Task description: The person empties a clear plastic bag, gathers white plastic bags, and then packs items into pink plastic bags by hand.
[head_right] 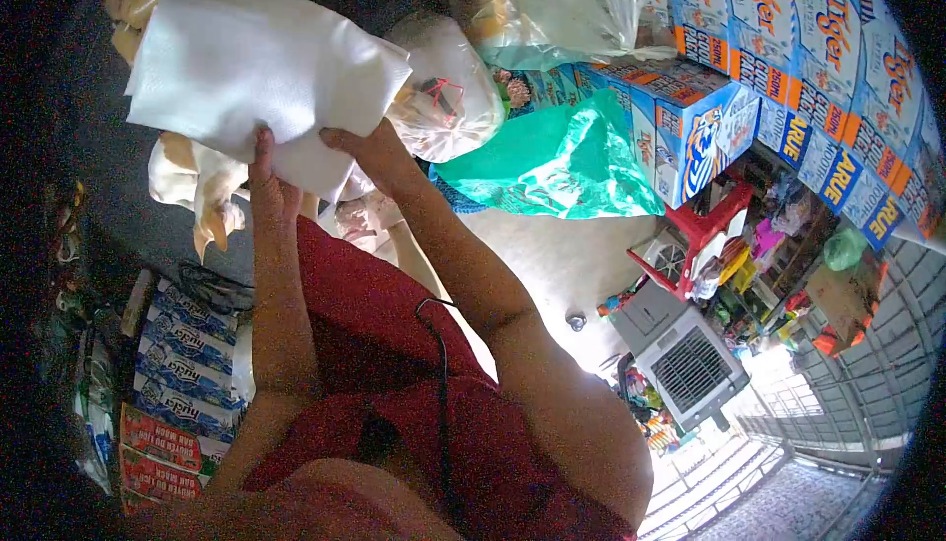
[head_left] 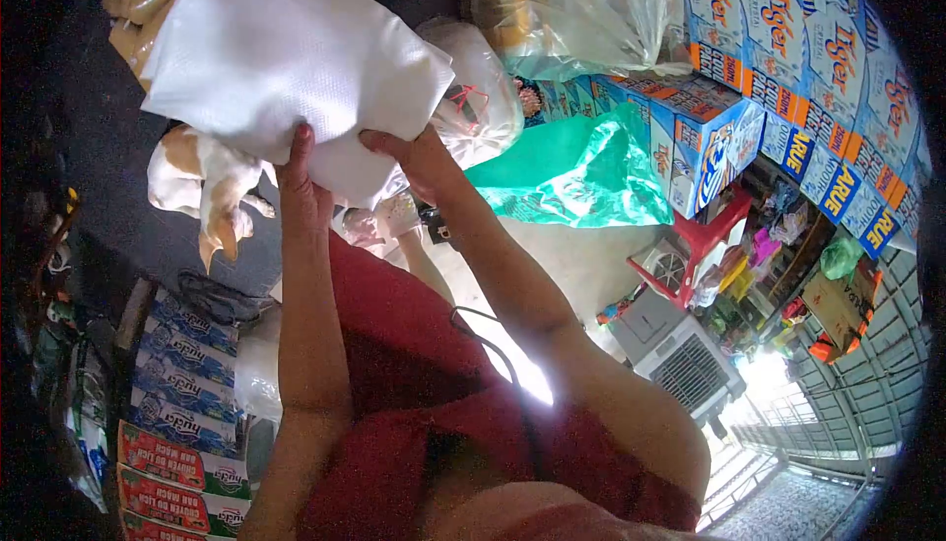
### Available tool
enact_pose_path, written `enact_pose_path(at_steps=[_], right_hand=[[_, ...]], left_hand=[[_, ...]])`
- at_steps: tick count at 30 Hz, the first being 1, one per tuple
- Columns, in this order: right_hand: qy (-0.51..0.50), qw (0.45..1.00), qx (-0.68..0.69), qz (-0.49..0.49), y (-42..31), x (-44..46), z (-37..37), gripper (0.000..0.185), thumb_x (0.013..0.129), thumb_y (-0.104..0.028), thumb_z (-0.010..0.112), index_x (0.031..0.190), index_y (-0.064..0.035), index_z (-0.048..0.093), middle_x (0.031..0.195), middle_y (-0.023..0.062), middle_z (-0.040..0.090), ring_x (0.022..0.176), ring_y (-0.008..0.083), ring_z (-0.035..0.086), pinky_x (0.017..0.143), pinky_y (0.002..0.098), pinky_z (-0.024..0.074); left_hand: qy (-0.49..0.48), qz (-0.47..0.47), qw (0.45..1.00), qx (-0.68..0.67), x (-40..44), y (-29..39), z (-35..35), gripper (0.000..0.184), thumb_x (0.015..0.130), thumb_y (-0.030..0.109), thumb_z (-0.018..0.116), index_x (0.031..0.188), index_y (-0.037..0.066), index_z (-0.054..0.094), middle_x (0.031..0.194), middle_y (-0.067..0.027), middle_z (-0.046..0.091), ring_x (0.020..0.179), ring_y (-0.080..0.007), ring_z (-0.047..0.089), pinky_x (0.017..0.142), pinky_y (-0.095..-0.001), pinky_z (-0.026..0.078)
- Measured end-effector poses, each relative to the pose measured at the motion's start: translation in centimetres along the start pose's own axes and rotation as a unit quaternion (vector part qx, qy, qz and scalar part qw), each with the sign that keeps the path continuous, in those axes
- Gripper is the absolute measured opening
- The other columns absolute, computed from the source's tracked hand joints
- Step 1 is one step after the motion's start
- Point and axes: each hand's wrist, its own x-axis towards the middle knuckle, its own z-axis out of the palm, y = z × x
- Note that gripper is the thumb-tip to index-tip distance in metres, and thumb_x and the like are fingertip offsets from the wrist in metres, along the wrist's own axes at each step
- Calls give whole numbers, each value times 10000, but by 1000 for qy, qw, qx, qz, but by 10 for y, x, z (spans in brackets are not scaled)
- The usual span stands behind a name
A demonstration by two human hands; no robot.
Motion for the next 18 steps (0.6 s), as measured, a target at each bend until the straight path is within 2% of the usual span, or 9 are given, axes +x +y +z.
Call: enact_pose_path(at_steps=[2, 4, 6, 7, 9, 10, 12, 15, 18], right_hand=[[29, 999, -6, -22, -3, -3, 1, 420, 744, -81, 679, 1120, 0, 509, 1045, 74, 567, 962, 169, 531, 861, 317, 421], [40, 996, -41, -67, -7, -4, 0, 454, 744, -102, 690, 1138, 4, 493, 1026, 76, 571, 960, 168, 528, 861, 317, 419], [19, 961, -237, -139, -39, -13, 1, 487, 747, -121, 695, 1155, -7, 454, 993, 79, 582, 996, 168, 520, 874, 318, 414], [21, 961, -237, -141, -51, -16, -8, 487, 747, -121, 695, 1155, -7, 454, 993, 79, 582, 996, 168, 520, 874, 318, 414], [-9, 944, -325, -57, -82, -16, -40, 574, 744, -137, 703, 1186, -7, 361, 1048, 113, 560, 966, 181, 550, 831, 315, 446], [-6, 932, -361, -39, -94, -12, -65, 540, 747, -148, 692, 1163, -7, 377, 1038, 119, 564, 957, 195, 552, 827, 326, 447], [55, 882, -465, -44, -114, 3, -127, 473, 755, -171, 669, 1116, -9, 411, 1019, 131, 570, 939, 223, 557, 818, 348, 449], [170, 748, -641, -31, -134, 31, -229, 384, 765, -205, 636, 1046, -11, 460, 991, 148, 579, 912, 266, 564, 804, 380, 451], [196, 640, -743, 15, -114, 51, -271, 316, 776, -238, 602, 977, -13, 510, 962, 166, 589, 885, 309, 570, 790, 413, 453]], left_hand=[[-8, -8, 996, 88, -1, 2, 13, 396, 822, 190, 625, 1138, 1, 478, 1026, -94, 553, 1014, -238, 530, 922, -385, 429], [18, -37, 994, 100, 4, -1, 9, 430, 809, 142, 631, 1165, -28, 460, 1065, -106, 553, 1005, -236, 541, 896, -360, 448], [-17, -89, 996, -16, 6, 0, 13, 448, 789, 44, 629, 1197, 13, 447, 1128, -96, 536, 1064, -214, 514, 930, -355, 433], [-19, -90, 996, -16, 8, -2, 13, 448, 789, 44, 629, 1197, 13, 447, 1128, -96, 536, 1064, -214, 514, 930, -355, 433], [-30, -87, 994, -61, 12, -5, 12, 429, 813, 42, 599, 1211, 18, 440, 1149, -105, 530, 1075, -223, 512, 928, -360, 433], [-30, -86, 994, -62, 11, -4, 14, 429, 813, 42, 599, 1211, 18, 440, 1149, -105, 530, 1075, -223, 512, 928, -360, 433], [-33, -117, 988, -98, 8, 2, 17, 411, 833, 75, 583, 1214, 17, 440, 1154, -106, 530, 1078, -225, 512, 931, -357, 432], [-32, -142, 979, -141, 12, -1, 6, 393, 850, 96, 564, 1214, 15, 440, 1150, -107, 532, 1077, -230, 511, 927, -366, 434], [-14, -150, 977, -148, 10, -2, 3, 380, 855, 103, 558, 1208, 16, 446, 1149, -109, 530, 1076, -234, 511, 920, -376, 438]])
